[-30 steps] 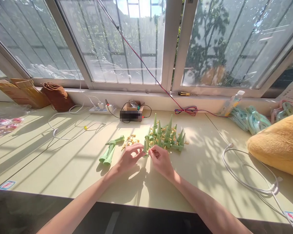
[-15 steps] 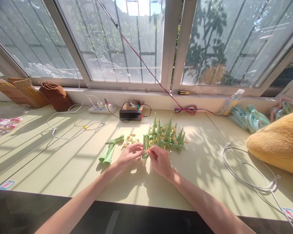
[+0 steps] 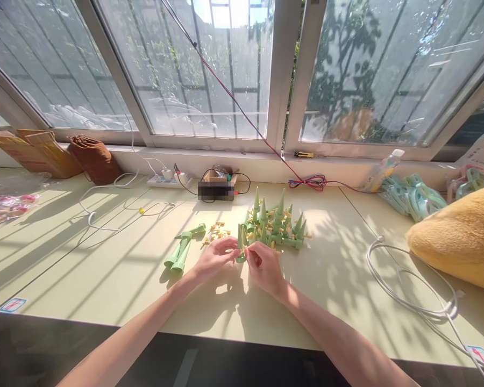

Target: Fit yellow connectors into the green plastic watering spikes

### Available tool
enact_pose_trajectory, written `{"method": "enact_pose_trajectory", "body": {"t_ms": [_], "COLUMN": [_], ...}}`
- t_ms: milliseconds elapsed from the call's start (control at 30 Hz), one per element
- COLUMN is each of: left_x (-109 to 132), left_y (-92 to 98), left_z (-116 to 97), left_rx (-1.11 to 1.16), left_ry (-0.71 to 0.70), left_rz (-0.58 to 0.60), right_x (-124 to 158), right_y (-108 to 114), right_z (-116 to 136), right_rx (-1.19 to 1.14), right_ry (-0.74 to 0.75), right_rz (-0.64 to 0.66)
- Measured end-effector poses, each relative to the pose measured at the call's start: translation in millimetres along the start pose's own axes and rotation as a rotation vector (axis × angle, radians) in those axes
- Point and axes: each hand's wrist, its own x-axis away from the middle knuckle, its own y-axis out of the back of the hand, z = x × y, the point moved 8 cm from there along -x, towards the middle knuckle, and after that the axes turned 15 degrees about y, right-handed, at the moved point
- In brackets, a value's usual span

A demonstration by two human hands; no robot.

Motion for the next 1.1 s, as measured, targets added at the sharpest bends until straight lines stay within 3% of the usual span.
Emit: {"method": "enact_pose_trajectory", "body": {"t_ms": [200,633,1100], "left_x": [3,1,0], "left_y": [-1.6,-2.9,-8.2], "left_z": [-9,2,-4], "left_rx": [-0.012,0.027,0.045], "left_ry": [-0.070,0.059,0.002], "left_rz": [-0.031,0.100,0.139], "right_x": [1,0,3], "right_y": [-1,-1,-5], "right_z": [-7,8,13], "right_rx": [-0.025,0.055,0.141], "right_ry": [-0.090,0.129,0.211], "right_rz": [-0.004,0.078,0.045]}}
